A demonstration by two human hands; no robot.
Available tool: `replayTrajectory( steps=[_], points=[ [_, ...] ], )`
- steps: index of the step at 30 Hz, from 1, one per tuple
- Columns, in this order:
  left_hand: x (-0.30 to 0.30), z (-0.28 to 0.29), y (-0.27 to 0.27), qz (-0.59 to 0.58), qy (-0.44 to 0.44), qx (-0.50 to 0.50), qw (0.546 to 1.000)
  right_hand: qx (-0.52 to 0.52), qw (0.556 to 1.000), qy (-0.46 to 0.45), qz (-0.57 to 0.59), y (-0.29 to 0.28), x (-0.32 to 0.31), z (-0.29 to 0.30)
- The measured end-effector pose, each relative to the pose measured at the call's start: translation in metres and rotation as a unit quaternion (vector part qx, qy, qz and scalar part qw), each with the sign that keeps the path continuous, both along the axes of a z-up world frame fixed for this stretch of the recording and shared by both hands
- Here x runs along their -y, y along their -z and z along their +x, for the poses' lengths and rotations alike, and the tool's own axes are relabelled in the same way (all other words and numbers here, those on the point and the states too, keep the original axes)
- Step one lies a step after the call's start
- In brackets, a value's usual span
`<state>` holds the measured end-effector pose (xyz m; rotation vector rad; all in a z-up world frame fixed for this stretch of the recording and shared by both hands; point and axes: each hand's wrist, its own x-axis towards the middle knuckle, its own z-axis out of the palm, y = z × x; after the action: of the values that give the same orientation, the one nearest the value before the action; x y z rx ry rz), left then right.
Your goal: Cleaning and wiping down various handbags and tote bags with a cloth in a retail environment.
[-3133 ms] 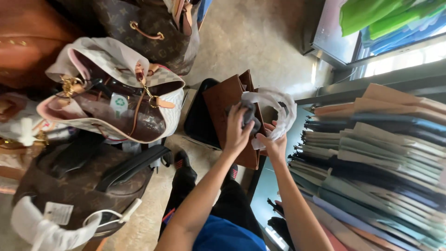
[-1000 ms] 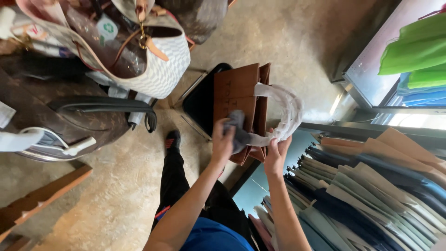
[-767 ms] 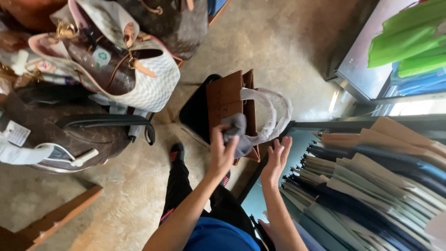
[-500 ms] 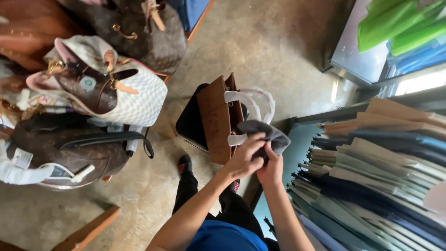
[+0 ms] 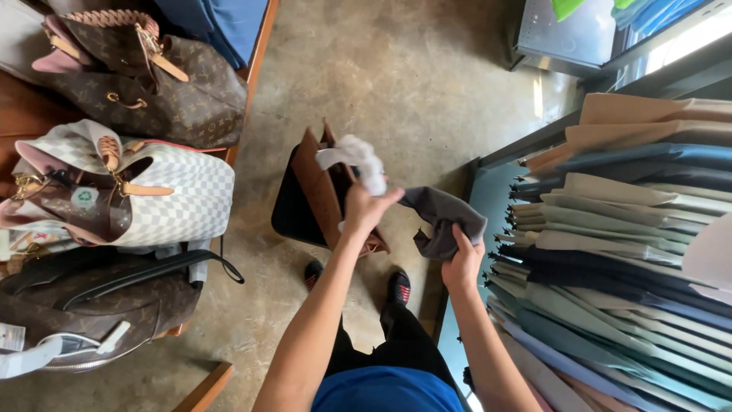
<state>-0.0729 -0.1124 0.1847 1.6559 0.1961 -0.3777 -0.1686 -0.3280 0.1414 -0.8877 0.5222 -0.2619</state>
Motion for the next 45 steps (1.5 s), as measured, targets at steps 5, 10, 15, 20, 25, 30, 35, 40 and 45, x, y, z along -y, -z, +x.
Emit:
replayTrajectory(
  steps=[5,10,15,20,25,30,35,40,45],
  points=[
    [-0.063,-0.052,-0.012,0.03,-0.237,0.093,0.967,0.042,0.986,-0.158,0.037,-0.038,-0.053,0.015],
    [-0.086,-0.061,-0.011,0.031,-0.23,0.098,0.968,0.077,0.909,-0.368,-0.18,0.01,-0.17,0.037],
    [-0.119,-0.075,0.008,0.019,-0.216,0.116,0.969,0.229,0.77,-0.374,-0.462,0.1,-0.207,0.064],
    [-0.149,-0.093,0.02,-0.064,-0.263,0.063,0.961,-0.063,0.849,-0.361,-0.38,0.167,-0.199,0.052],
    [-0.16,-0.087,-0.01,-0.093,-0.181,0.02,0.979,0.06,0.896,-0.377,-0.228,0.066,-0.254,0.085],
    [-0.169,-0.088,-0.018,-0.065,-0.114,0.023,0.991,0.131,0.886,-0.363,-0.258,0.11,-0.265,0.137],
    [-0.184,-0.098,-0.004,-0.06,-0.116,0.011,0.991,0.088,0.796,-0.415,-0.431,0.178,-0.21,0.074],
    [-0.193,-0.105,0.011,-0.086,-0.123,0.071,0.986,0.002,0.876,-0.431,-0.215,0.109,-0.241,0.067],
    [-0.185,-0.105,0.013,-0.09,-0.121,0.046,0.987,0.123,0.785,-0.396,-0.46,0.162,-0.255,0.158]
  ],
)
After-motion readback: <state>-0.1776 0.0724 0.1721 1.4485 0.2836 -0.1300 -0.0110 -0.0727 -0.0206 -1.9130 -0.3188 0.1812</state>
